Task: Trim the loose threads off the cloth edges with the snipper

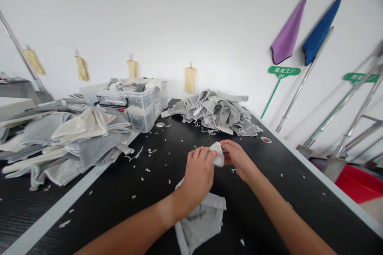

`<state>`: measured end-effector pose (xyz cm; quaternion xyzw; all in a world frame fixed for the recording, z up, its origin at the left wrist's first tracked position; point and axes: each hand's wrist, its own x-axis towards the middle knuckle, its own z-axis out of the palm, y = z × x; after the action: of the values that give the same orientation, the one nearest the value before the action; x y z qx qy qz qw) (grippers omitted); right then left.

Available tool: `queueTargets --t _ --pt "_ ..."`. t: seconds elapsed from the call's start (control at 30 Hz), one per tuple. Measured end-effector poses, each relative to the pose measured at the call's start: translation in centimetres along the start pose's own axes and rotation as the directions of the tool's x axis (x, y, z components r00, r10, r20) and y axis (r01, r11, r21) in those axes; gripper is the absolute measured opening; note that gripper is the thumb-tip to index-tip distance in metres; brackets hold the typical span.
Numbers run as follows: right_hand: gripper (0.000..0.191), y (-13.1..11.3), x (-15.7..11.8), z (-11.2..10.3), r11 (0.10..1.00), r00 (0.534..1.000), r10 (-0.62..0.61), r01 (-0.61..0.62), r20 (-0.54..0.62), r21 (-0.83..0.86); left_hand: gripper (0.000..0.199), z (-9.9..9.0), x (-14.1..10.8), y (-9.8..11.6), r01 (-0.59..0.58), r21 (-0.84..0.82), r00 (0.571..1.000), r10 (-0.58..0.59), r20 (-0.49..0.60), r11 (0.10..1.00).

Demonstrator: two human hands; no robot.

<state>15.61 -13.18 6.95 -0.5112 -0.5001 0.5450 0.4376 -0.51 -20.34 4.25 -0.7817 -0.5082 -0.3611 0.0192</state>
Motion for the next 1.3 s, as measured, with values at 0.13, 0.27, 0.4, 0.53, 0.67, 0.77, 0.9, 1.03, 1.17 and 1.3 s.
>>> queueTargets --t 0.13,0.27,0.4,0.53,0.67,0.77,0.9,1.03,1.17,1.3 --pt "0.010 -0.1 0.4 -0.3 1.000 1.000 0.002 -0.002 -0.013 -0.027 0.024 0.0 0.5 -0.8 0.071 -0.199 0.997 -0.074 -0.009 0.977" --pt "0.010 -0.3 1.0 -1.0 0.996 0.999 -0.008 0.005 -0.037 -0.090 0.016 0.0 1.7 -2.3 0.156 -0.500 0.987 -0.153 0.048 0.852" --pt "0.015 -0.2 1.5 -2.0 0.989 1.000 -0.007 0.006 -0.007 -0.148 0.021 -0.1 3.2 -4.9 0.317 -0.742 0.943 -0.279 0.181 0.590" --pt "0.016 0.4 1.8 -2.7 0.978 0.997 -0.052 0.062 0.053 -0.201 0.023 0.6 3.8 -8.1 0.519 -0.762 0.831 -0.439 0.342 0.387" --pt "0.018 1.6 2.3 -2.6 0.976 0.999 -0.029 0.037 0.042 -0.213 0.021 2.2 3.2 -10.2 0.632 -0.627 0.756 -0.543 0.366 0.456" --pt "0.023 2.2 2.5 -2.3 0.977 0.999 -0.025 0.034 0.045 -0.212 0.021 3.1 2.4 -9.9 0.483 -0.440 0.873 -0.457 0.172 0.757" --pt "0.023 2.4 2.7 -2.0 0.977 0.995 -0.031 0.051 0.099 -0.207 0.032 3.4 1.3 -7.9 0.260 -0.177 0.964 -0.245 0.107 0.949" --pt "0.028 2.3 2.5 -1.6 0.977 0.982 -0.015 0.054 0.189 -0.206 0.042 3.8 0.5 -6.7 0.223 -0.016 0.956 -0.215 0.198 0.975" --pt "0.035 1.5 1.3 -0.9 0.985 0.953 -0.015 0.065 0.302 -0.158 0.051 4.3 0.1 -6.7 0.189 0.039 0.959 -0.193 0.206 0.981" --pt "0.035 0.5 0.0 -0.3 0.989 0.930 -0.015 0.067 0.368 -0.130 0.035 4.6 0.2 -7.4 0.199 0.031 0.959 -0.201 0.198 0.979"
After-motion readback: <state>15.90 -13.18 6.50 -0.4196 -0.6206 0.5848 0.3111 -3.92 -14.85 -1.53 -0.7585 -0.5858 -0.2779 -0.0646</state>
